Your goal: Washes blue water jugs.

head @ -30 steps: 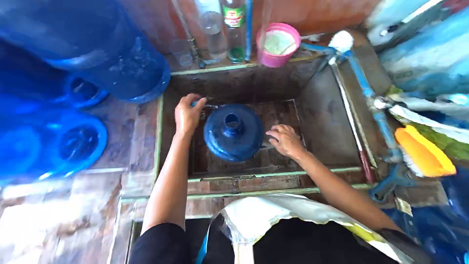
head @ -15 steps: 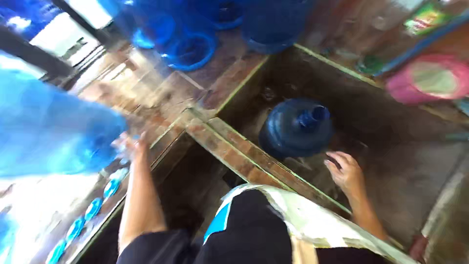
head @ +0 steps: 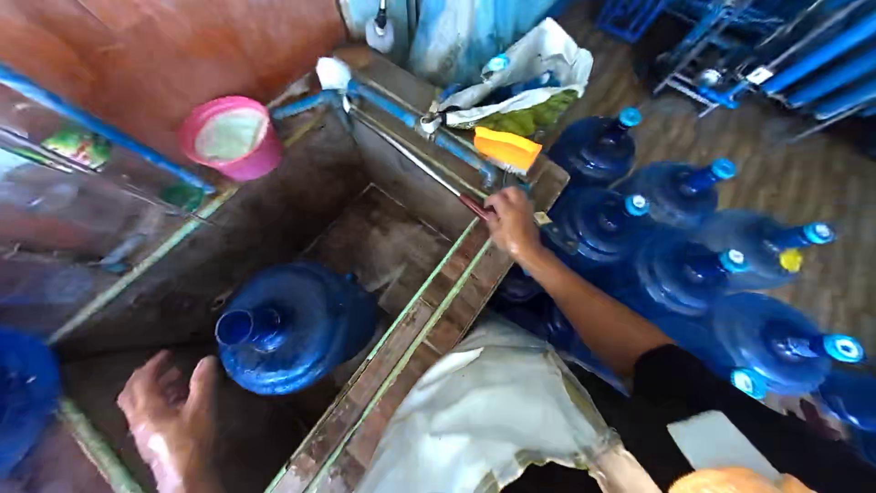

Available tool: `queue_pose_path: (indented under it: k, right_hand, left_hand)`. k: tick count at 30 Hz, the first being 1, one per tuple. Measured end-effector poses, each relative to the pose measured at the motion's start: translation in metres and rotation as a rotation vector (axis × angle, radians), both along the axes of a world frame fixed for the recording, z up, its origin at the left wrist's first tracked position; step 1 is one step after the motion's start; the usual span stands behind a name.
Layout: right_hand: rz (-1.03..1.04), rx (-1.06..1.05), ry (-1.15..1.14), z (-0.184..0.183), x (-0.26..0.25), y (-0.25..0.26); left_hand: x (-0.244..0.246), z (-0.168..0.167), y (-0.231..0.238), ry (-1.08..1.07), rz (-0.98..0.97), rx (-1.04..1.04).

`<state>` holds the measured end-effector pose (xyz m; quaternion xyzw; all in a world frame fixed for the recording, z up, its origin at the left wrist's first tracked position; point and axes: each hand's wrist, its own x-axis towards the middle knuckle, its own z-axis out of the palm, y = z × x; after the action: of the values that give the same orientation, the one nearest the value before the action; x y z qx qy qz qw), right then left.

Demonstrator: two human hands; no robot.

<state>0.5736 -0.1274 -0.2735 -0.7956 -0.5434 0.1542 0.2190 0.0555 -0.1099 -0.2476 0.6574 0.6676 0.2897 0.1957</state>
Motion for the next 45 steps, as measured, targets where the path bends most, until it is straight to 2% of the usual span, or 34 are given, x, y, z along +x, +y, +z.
queue_pose_path:
  k: [3,4,7,11,14,17,19,20,23,28,30,32,34,36,40,43,45]
  right_hand:
    - [-0.212,-0.126,-0.065,-0.005,0.045,-0.020]
    - [-0.240,-0.182,-0.061,-0.008,0.051,-0.024]
    - [-0.222,-0.239,-0.017,-0.012,0.049,-0.019]
    - [-0.144,-0.303,0.036,-0.021,0.046,0.014]
    - [-0.064,-0.337,-0.036,-0.016,0.056,0.029]
    - [-0.014,-0.228,-0.083,-0.014,0.072,0.018]
    - [-0.081,-0.188,-0.110,-0.010,0.080,0.007]
    - [-0.137,-0.237,-0.103,-0.006,0.082,0.002]
    - [-0.196,-0.484,-0.005,-0.007,0.090,-0.008]
    - [-0.144,-0.396,0.215,-0.029,0.112,-0.024]
    - [-0.181,-0.380,0.243,-0.028,0.107,-0.031]
    - [-0.222,-0.428,0.148,-0.015,0.099,-0.038]
    - [-0.291,-0.454,0.013,0.008,0.085,-0.047]
    - [-0.324,-0.392,-0.058,0.027,0.076,-0.058]
    - [-0.235,-0.215,0.083,0.040,0.046,-0.059]
    - [-0.110,-0.241,0.184,0.036,0.012,-0.040]
    - [-0.052,-0.288,0.171,0.023,-0.003,-0.029]
  left_hand:
    - [0.036,-0.004,0.046,0.053,-0.134,-0.120]
    - [0.047,-0.009,0.054,0.073,-0.123,-0.154]
    - [0.071,-0.022,0.065,0.128,0.070,-0.132]
    - [0.091,-0.021,0.060,0.173,0.241,-0.152]
    - [0.099,-0.018,0.057,0.196,0.325,-0.187]
    - [0.104,-0.014,0.057,0.208,0.357,-0.242]
    - [0.104,-0.012,0.059,0.224,0.355,-0.272]
    - [0.104,-0.011,0.061,0.233,0.351,-0.284]
    - [0.100,-0.008,0.064,0.250,0.336,-0.315]
    - [0.085,-0.011,0.068,0.245,0.243,-0.325]
    - [0.081,-0.011,0.066,0.216,0.188,-0.305]
    - [0.079,-0.012,0.062,0.158,0.156,-0.275]
    - [0.081,-0.013,0.057,0.125,0.205,-0.254]
    - [0.086,-0.013,0.055,0.114,0.293,-0.247]
    - [0.099,-0.014,0.065,0.141,0.377,-0.277]
    - [0.111,-0.008,0.067,0.193,0.375,-0.382]
    - [0.112,-0.004,0.064,0.214,0.357,-0.446]
